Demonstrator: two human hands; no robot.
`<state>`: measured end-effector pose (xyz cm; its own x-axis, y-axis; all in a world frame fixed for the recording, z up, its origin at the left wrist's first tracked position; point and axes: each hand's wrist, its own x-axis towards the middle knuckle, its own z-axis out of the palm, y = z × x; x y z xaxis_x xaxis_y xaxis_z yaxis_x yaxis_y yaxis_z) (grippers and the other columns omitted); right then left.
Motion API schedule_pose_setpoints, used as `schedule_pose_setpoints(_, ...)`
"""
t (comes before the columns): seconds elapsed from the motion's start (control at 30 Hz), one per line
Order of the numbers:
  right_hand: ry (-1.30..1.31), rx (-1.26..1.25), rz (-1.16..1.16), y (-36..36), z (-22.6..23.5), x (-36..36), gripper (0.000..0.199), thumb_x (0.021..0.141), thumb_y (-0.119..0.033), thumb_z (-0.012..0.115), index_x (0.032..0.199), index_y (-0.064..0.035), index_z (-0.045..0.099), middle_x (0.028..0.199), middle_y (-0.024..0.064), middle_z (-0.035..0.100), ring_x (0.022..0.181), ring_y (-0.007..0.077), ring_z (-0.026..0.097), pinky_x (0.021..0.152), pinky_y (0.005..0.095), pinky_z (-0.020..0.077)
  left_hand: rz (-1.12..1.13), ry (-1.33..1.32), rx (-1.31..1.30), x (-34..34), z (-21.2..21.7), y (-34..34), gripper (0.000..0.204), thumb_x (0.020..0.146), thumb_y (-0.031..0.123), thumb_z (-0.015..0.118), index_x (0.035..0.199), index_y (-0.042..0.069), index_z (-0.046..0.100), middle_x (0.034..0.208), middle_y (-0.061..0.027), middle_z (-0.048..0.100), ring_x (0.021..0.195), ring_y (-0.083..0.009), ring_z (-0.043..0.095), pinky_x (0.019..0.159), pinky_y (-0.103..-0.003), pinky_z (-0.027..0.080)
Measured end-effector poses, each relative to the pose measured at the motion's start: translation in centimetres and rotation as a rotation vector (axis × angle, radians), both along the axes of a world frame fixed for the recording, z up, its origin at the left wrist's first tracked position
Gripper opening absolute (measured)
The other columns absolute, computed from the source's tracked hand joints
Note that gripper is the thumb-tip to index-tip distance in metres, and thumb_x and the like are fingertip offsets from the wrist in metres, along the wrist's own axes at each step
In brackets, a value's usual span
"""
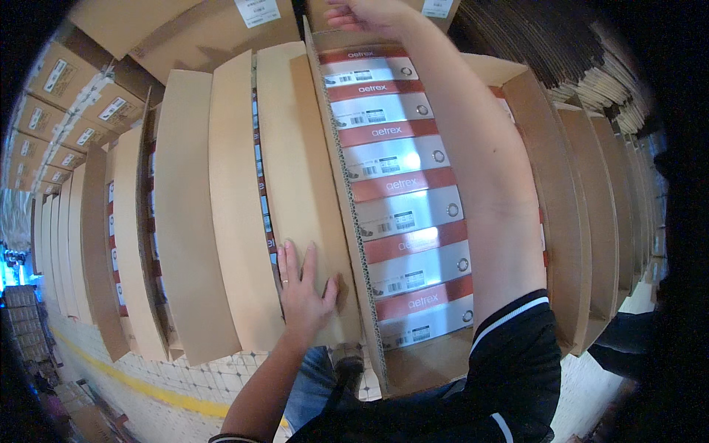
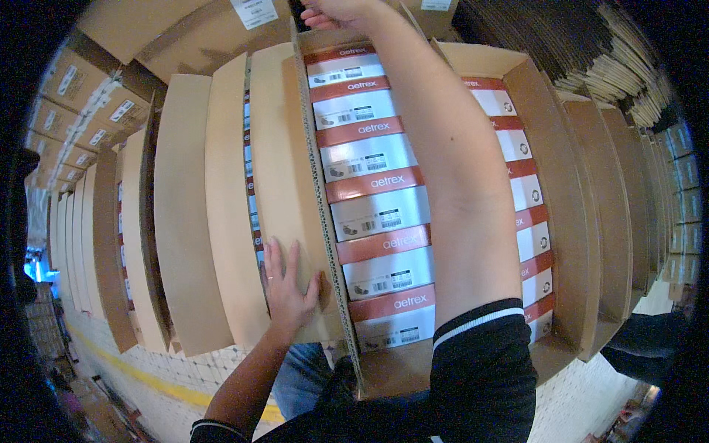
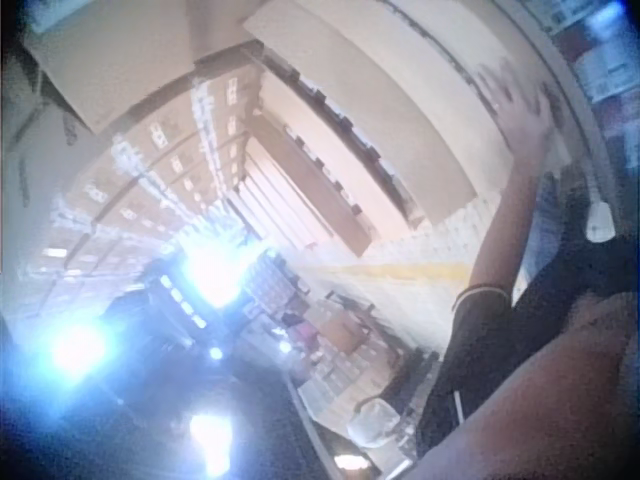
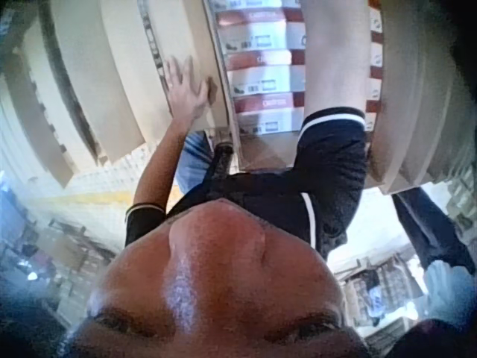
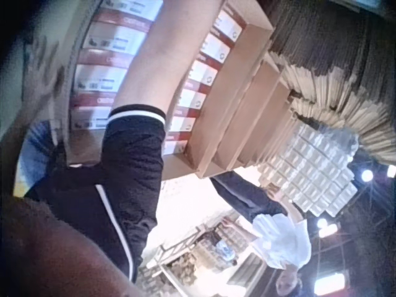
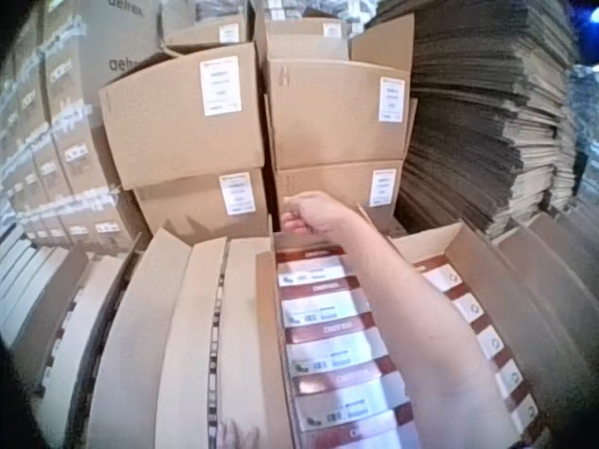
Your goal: The person opens a large cardboard box and places smaller product boxes inside one by one. They arrange the items neatly and close the flaps of the large box.
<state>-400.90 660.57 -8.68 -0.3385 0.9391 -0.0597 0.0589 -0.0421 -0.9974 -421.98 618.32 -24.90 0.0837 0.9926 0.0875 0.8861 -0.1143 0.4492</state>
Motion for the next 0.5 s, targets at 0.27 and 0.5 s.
schedule_pose_setpoints(0.27, -0.555, 0.399, 0.037, -15.8, 1.7, 6.2, 0.035, 0.096, -0.032, 0.063, 0.116, -0.0031, 0.067, 0.095, 0.0066, 0.068, 0.090, 0.0141, 0.062, 0.082, 0.0299, 0.0507, -0.035, 0.045, -0.044, 0.0, 0.6, 0.3, 0.067, 0.087, 0.030, 0.067, 0.146, 0.007, 0.045, 0.156, -0.0308, 0.024, 0.146, -0.0481, 0.021, 0.118, -0.053, 0.021)
schedule_pose_setpoints(0.5, -0.859, 0.472, -0.165, -33.8, 6.8, 10.6, 0.036, 0.099, -0.032, 0.058, 0.116, -0.0010, 0.066, 0.098, 0.0101, 0.070, 0.091, 0.0194, 0.065, 0.081, 0.0342, 0.0518, -0.061, 0.038, 0.091, -0.7, -2.2, 0.2, 0.066, 0.093, 0.034, 0.061, 0.149, 0.006, 0.041, 0.157, -0.0300, 0.024, 0.148, -0.0449, 0.018, 0.118, -0.052, 0.022)
